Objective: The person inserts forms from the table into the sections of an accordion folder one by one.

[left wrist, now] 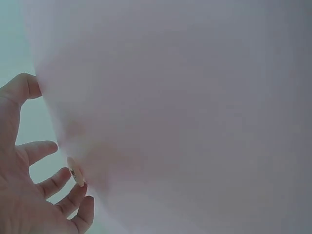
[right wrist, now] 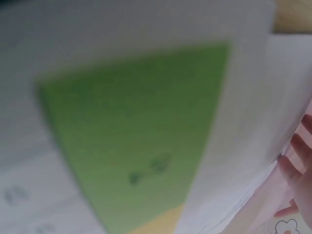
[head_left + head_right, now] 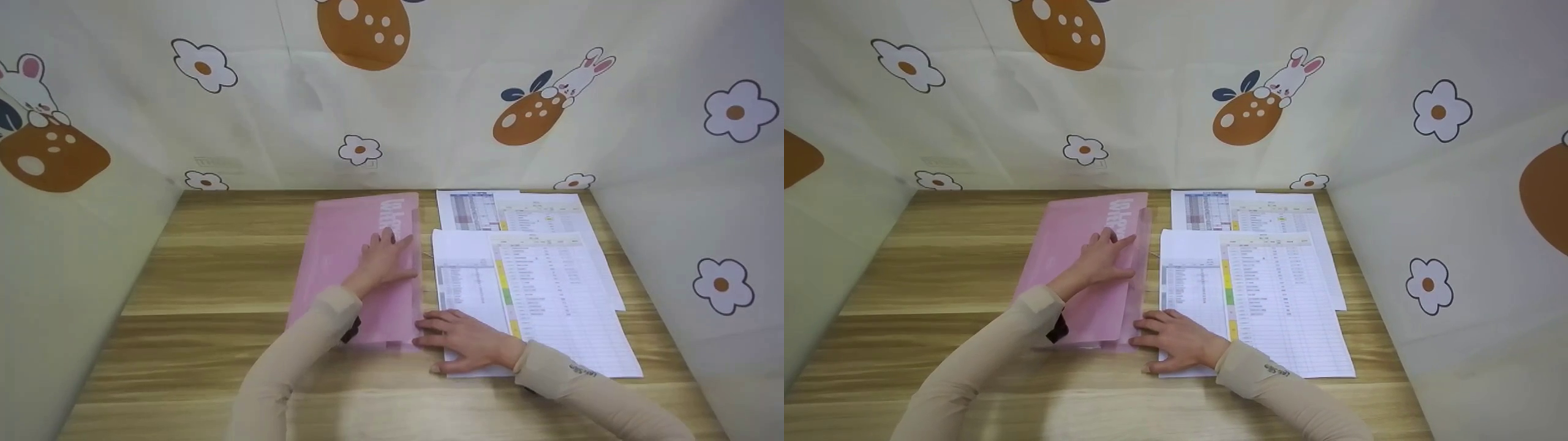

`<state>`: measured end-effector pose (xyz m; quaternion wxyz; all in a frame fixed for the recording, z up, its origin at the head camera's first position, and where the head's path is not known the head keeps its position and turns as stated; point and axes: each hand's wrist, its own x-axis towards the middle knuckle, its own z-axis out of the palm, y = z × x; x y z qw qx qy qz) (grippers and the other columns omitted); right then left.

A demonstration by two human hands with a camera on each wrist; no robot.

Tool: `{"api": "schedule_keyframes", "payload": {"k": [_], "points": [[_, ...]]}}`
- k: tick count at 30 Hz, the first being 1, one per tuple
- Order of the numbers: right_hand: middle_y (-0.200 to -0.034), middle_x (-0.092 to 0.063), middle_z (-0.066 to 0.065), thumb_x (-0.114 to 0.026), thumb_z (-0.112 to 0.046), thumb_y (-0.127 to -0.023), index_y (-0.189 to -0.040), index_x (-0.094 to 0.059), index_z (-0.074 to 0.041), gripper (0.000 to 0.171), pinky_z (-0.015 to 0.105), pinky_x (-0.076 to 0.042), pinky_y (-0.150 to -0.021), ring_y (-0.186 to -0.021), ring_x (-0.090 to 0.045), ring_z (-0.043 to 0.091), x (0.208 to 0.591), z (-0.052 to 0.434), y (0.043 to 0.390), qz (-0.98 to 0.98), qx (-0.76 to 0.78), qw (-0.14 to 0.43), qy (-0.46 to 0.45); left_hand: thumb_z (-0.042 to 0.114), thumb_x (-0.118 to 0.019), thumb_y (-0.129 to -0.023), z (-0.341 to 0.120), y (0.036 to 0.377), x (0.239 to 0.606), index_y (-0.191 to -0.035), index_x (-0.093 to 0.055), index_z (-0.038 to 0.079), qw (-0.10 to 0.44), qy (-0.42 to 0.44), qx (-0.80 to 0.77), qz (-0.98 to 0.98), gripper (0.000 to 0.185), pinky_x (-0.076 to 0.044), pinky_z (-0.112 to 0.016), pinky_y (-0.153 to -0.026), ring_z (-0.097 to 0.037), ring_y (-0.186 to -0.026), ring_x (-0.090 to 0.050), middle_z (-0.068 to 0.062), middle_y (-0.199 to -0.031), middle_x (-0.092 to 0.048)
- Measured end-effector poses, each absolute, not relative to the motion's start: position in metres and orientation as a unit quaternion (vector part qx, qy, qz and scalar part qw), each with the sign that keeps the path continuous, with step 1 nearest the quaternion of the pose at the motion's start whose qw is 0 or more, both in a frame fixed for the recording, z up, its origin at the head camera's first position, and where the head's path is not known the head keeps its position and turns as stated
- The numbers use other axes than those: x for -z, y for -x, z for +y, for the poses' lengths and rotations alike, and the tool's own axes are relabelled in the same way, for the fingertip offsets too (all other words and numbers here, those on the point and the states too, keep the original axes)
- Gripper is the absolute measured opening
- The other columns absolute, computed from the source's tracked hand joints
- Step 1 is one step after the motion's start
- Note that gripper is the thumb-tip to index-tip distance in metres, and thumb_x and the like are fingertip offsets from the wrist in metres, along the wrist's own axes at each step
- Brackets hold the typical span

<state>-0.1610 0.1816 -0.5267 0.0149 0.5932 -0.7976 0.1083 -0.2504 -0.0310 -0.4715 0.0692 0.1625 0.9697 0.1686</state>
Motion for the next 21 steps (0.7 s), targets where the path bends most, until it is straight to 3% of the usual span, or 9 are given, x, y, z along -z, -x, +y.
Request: {"api": "schedule_keyframes", "payload": {"k": [8, 21], "points": [[-0.133, -0.038, 0.007, -0.050, -0.049, -0.083, -0.127, -0.048, -0.020, 0.053, 0.044, -0.029, -0.092, -0.121, -0.031, 0.028, 0.525, 0.182, 0.160, -0.802, -0.105, 0.000, -0.588, 0.043, -0.068, -0.071, -0.035, 0.259, 0.463, -0.134, -0.039, 0.026, 0.077, -0.141, -0.224, 0.961, 0.071, -0.035, -0.041, -0.074, -0.027, -0.094, -0.035, -0.015, -0.110, -0.035], [-0.134, -0.037, 0.006, -0.048, -0.050, -0.084, -0.129, -0.046, -0.022, 0.053, 0.047, -0.031, -0.089, -0.122, -0.029, 0.028, 0.525, 0.180, 0.160, -0.808, -0.100, -0.018, -0.580, 0.034, -0.064, -0.073, -0.050, 0.268, 0.452, -0.129, -0.046, 0.017, 0.054, -0.179, -0.286, 0.940, 0.061, -0.032, -0.032, -0.068, -0.023, -0.082, -0.037, -0.012, -0.096, -0.035]]}}
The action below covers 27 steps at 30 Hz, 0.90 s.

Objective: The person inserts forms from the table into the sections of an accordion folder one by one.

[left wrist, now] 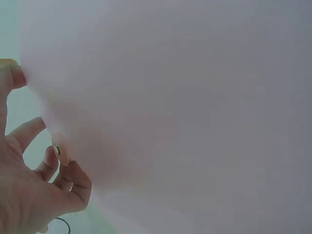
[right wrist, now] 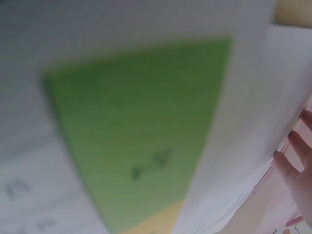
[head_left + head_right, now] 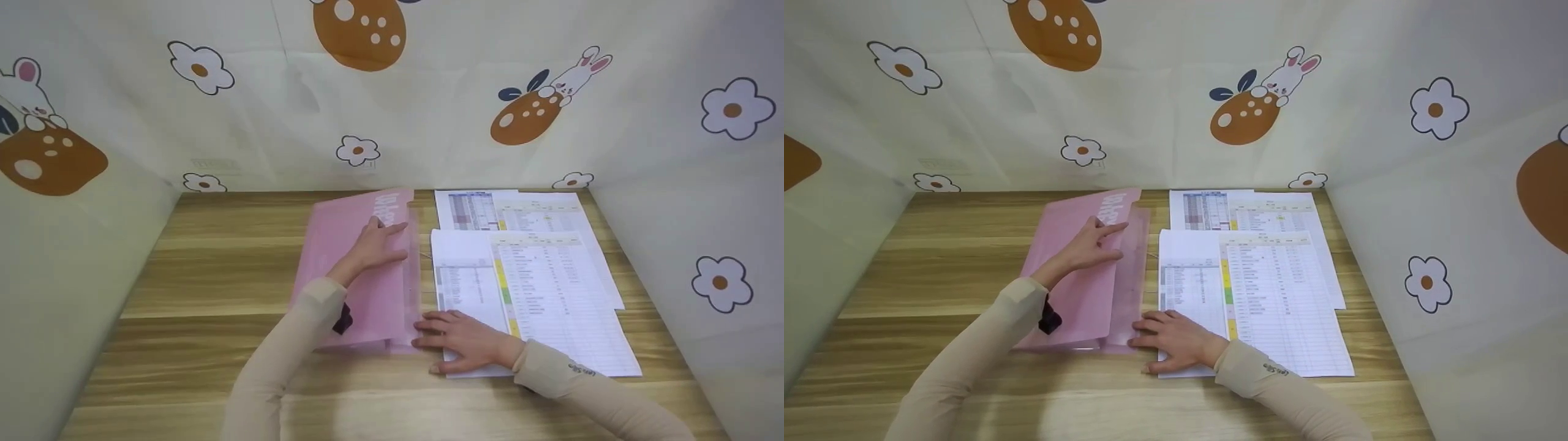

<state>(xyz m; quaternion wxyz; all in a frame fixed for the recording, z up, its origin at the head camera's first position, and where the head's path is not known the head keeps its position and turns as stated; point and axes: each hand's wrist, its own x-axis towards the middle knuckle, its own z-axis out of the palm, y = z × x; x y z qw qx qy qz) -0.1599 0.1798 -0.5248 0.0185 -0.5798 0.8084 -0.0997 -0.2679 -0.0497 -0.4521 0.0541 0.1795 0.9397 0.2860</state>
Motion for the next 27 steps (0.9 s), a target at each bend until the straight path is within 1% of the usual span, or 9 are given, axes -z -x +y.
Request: {"api": "schedule_keyframes", "payload": {"k": [7, 15, 19, 27], "points": [[-0.134, -0.037, 0.007, -0.048, -0.049, -0.084, -0.130, -0.045, -0.022, 0.054, 0.048, -0.031, -0.089, -0.122, -0.030, 0.029, 0.522, 0.180, 0.159, 0.809, 0.098, 0.020, 0.579, 0.029, -0.062, -0.074, -0.060, 0.269, 0.443, -0.129, -0.047, 0.019, 0.060, -0.169, -0.362, 0.915, 0.059, -0.031, -0.032, -0.072, -0.023, -0.087, -0.037, -0.012, -0.099, -0.035], [-0.136, -0.034, 0.005, -0.045, -0.051, -0.084, -0.132, -0.043, -0.024, 0.055, 0.047, -0.028, -0.091, -0.124, -0.026, 0.026, 0.523, 0.181, 0.160, 0.814, 0.093, 0.034, 0.572, 0.027, -0.060, -0.074, -0.070, 0.268, 0.437, -0.130, -0.046, 0.019, 0.050, -0.172, -0.395, 0.901, 0.058, -0.031, -0.029, -0.065, -0.020, -0.079, -0.038, -0.011, -0.095, -0.034], [-0.136, -0.034, 0.005, -0.045, -0.051, -0.084, -0.132, -0.042, -0.024, 0.055, 0.046, -0.027, -0.092, -0.124, -0.026, 0.026, 0.524, 0.181, 0.160, 0.815, 0.092, 0.038, 0.571, 0.026, -0.059, -0.073, -0.074, 0.268, 0.434, -0.129, -0.047, 0.020, 0.050, -0.165, -0.409, 0.896, 0.058, -0.028, -0.029, -0.063, -0.019, -0.074, -0.036, -0.010, -0.092, -0.032], [-0.135, -0.035, 0.005, -0.047, -0.052, -0.083, -0.131, -0.044, -0.023, 0.056, 0.046, -0.029, -0.090, -0.123, -0.027, 0.027, 0.525, 0.181, 0.160, 0.813, 0.093, 0.023, 0.574, 0.024, -0.060, -0.072, -0.079, 0.268, 0.429, -0.129, -0.047, 0.021, 0.048, -0.154, -0.435, 0.886, 0.059, -0.027, -0.028, -0.061, -0.018, -0.074, -0.032, -0.007, -0.088, -0.031]]}}
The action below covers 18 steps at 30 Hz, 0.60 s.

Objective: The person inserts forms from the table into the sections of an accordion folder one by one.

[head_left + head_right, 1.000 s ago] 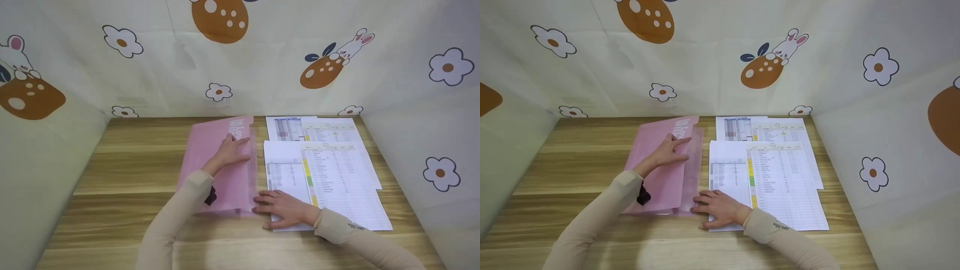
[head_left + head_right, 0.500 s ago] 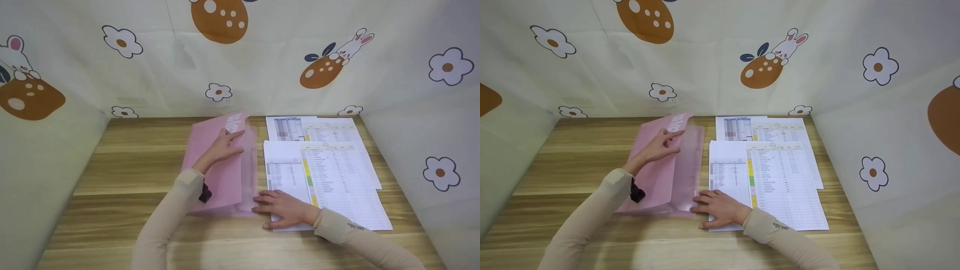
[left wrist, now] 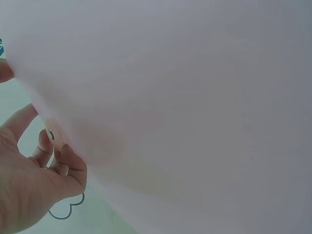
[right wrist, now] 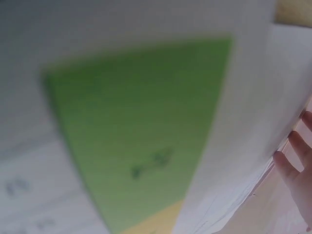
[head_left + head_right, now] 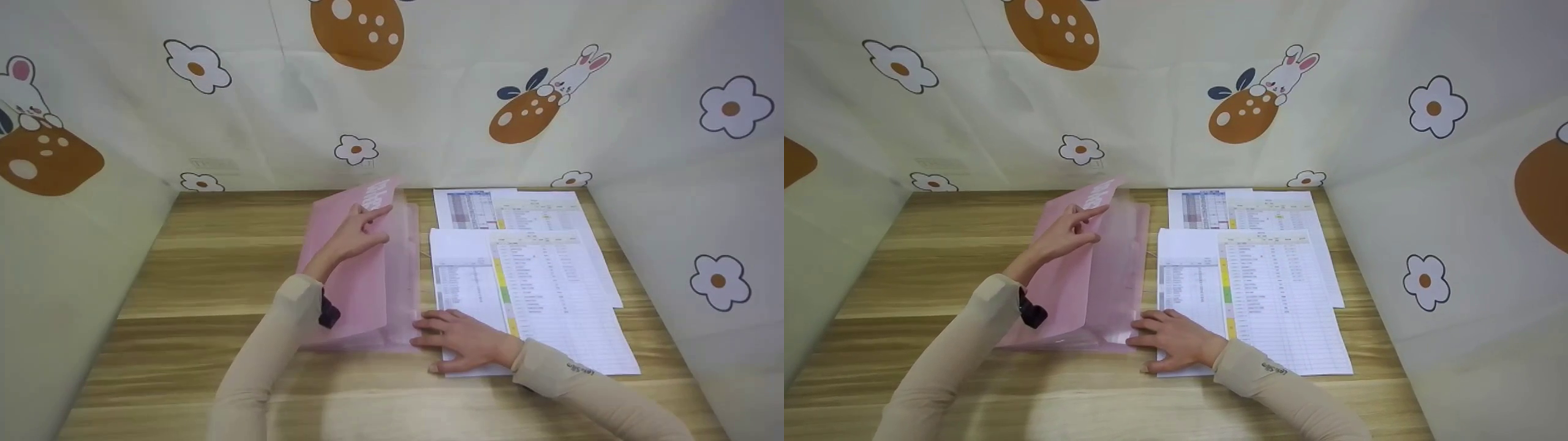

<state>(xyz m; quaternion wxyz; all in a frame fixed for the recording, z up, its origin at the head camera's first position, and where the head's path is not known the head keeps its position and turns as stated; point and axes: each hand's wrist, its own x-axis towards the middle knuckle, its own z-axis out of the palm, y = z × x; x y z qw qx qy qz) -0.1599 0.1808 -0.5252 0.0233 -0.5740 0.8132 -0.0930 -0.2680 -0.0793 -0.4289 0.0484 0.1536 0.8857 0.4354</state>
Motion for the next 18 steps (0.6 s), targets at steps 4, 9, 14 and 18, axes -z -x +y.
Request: {"api": "schedule_keyframes", "payload": {"k": [4, 9, 14, 18], "points": [[-0.135, -0.035, 0.005, -0.046, -0.052, -0.083, -0.131, -0.044, -0.023, 0.056, 0.047, -0.030, -0.090, -0.123, -0.028, 0.027, 0.5250, 0.1807, 0.1603, 0.812, 0.088, 0.019, 0.576, 0.024, -0.060, -0.072, -0.0808, 0.2686, 0.4279, -0.129, -0.047, 0.020, 0.046, -0.157, -0.437, 0.885, 0.058, -0.027, -0.028, -0.061, -0.018, -0.074, -0.032, -0.007, -0.087, -0.031], [-0.135, -0.036, 0.006, -0.046, -0.052, -0.084, -0.130, -0.044, -0.023, 0.055, 0.047, -0.030, -0.090, -0.123, -0.028, 0.027, 0.5244, 0.1801, 0.1603, 0.812, 0.089, 0.021, 0.576, 0.024, -0.060, -0.073, -0.0818, 0.2687, 0.4284, -0.130, -0.046, 0.019, 0.046, -0.160, -0.445, 0.880, 0.059, -0.027, -0.028, -0.061, -0.019, -0.074, -0.032, -0.007, -0.088, -0.032], [-0.135, -0.036, 0.006, -0.048, -0.050, -0.083, -0.130, -0.044, -0.023, 0.055, 0.046, -0.029, -0.090, -0.123, -0.028, 0.027, 0.5237, 0.1794, 0.1603, 0.812, 0.087, 0.021, 0.577, 0.023, -0.062, -0.074, -0.0815, 0.2682, 0.4302, -0.130, -0.046, 0.019, 0.038, -0.164, -0.454, 0.875, 0.058, -0.028, -0.028, -0.060, -0.019, -0.074, -0.032, -0.008, -0.088, -0.033], [-0.135, -0.035, 0.006, -0.048, -0.050, -0.084, -0.131, -0.044, -0.022, 0.055, 0.046, -0.029, -0.091, -0.123, -0.027, 0.027, 0.5235, 0.1788, 0.1600, 0.811, 0.082, 0.021, 0.579, 0.022, -0.063, -0.073, -0.0803, 0.2669, 0.4315, -0.129, -0.047, 0.019, 0.032, -0.160, -0.457, 0.875, 0.059, -0.029, -0.028, -0.060, -0.019, -0.073, -0.033, -0.009, -0.088, -0.033]]}}
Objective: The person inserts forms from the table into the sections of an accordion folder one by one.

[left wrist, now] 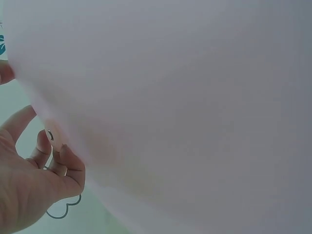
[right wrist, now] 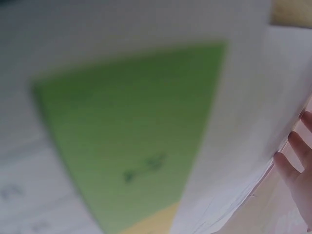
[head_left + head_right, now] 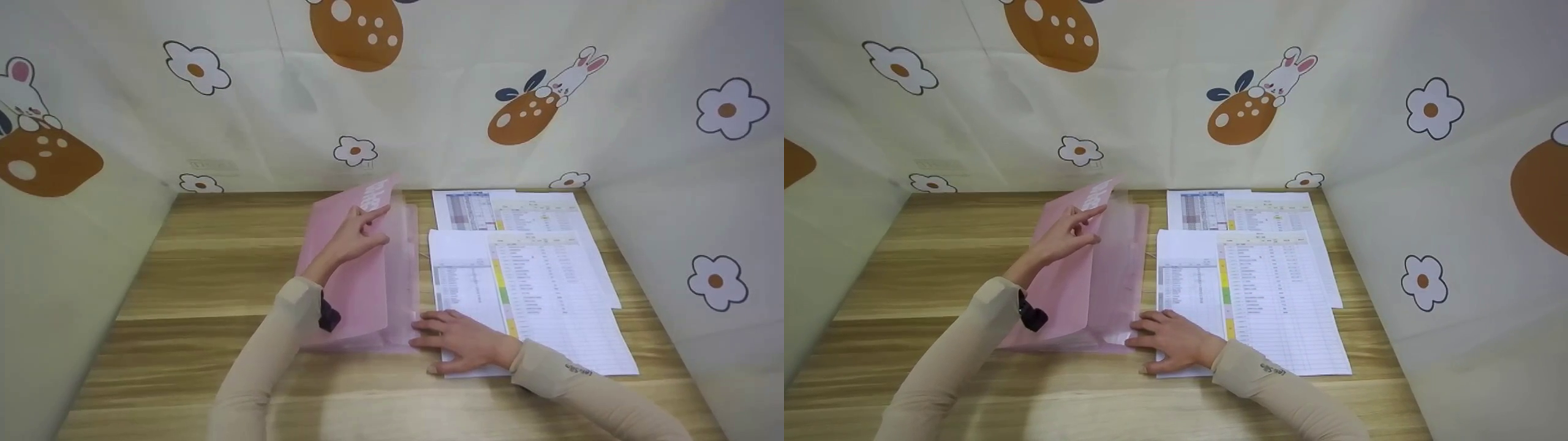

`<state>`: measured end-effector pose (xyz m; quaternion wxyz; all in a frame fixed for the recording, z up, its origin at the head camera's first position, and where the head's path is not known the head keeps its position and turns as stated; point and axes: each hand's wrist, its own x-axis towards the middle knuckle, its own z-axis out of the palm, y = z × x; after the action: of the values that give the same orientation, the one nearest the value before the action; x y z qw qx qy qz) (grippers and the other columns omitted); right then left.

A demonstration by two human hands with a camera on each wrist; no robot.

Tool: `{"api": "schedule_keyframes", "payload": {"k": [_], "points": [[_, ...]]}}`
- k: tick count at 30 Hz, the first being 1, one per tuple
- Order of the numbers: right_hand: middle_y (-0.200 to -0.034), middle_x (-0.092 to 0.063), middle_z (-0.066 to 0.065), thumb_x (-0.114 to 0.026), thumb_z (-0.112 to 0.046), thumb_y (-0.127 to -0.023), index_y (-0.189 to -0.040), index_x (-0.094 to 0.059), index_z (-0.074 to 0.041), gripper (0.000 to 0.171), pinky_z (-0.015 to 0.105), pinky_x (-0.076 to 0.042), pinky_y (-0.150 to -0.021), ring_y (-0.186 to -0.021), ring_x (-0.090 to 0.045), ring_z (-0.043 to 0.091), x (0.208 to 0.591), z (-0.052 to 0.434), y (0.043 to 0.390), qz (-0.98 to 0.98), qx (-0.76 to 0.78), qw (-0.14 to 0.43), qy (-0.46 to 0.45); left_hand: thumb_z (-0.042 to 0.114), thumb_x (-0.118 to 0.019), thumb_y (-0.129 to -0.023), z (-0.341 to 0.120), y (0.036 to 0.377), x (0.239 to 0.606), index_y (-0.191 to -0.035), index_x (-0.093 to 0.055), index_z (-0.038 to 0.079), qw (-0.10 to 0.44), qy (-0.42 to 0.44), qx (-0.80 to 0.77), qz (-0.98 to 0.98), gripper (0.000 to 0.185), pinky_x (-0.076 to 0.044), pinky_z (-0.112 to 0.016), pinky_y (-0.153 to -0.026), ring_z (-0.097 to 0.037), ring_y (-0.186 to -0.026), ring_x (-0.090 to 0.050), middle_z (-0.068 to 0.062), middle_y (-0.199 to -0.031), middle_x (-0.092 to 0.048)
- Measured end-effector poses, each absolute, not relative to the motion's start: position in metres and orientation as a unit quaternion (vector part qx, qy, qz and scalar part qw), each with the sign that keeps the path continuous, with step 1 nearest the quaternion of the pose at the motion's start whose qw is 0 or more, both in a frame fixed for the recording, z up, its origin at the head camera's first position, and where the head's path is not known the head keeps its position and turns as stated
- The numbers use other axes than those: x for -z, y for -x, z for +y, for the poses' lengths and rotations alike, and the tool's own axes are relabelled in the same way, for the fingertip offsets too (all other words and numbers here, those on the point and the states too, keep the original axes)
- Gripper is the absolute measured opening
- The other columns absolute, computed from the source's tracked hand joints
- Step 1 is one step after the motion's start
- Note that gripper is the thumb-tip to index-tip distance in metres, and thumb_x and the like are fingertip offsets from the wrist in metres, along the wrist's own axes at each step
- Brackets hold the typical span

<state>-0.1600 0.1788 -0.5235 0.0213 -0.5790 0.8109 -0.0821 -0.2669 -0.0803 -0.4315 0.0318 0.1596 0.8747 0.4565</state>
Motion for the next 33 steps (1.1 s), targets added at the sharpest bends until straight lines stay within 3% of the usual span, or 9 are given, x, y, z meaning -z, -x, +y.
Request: {"api": "schedule_keyframes", "payload": {"k": [13, 21, 33], "points": [[-0.131, -0.039, 0.006, -0.051, -0.050, -0.082, -0.127, -0.048, -0.021, 0.054, 0.043, -0.029, -0.091, -0.121, -0.031, 0.025, 0.520, 0.179, 0.162, 0.813, 0.100, -0.003, 0.574, 0.022, -0.065, -0.073, -0.078, 0.267, 0.439, -0.129, -0.048, 0.020, 0.030, -0.160, -0.465, 0.871, 0.058, -0.032, -0.029, -0.063, -0.020, -0.080, -0.036, -0.009, -0.092, -0.035], [-0.128, -0.043, 0.008, -0.057, -0.041, -0.081, -0.123, -0.052, -0.018, 0.048, 0.042, -0.027, -0.093, -0.118, -0.034, 0.028, 0.514, 0.188, 0.170, 0.817, 0.136, -0.030, 0.560, 0.021, -0.065, -0.073, -0.077, 0.267, 0.441, -0.128, -0.049, 0.020, 0.024, -0.166, -0.471, 0.866, 0.057, -0.031, -0.030, -0.064, -0.020, -0.082, -0.036, -0.010, -0.090, -0.034], [-0.132, -0.038, 0.007, -0.052, -0.039, -0.085, -0.126, -0.048, -0.015, 0.048, 0.044, -0.025, -0.094, -0.121, -0.030, 0.025, 0.493, 0.227, 0.190, 0.865, 0.175, -0.046, 0.468, 0.021, -0.066, -0.073, -0.075, 0.267, 0.442, -0.123, -0.051, 0.020, 0.036, -0.160, -0.482, 0.860, 0.052, -0.032, -0.032, -0.066, -0.022, -0.088, -0.036, -0.010, -0.092, -0.033]]}}
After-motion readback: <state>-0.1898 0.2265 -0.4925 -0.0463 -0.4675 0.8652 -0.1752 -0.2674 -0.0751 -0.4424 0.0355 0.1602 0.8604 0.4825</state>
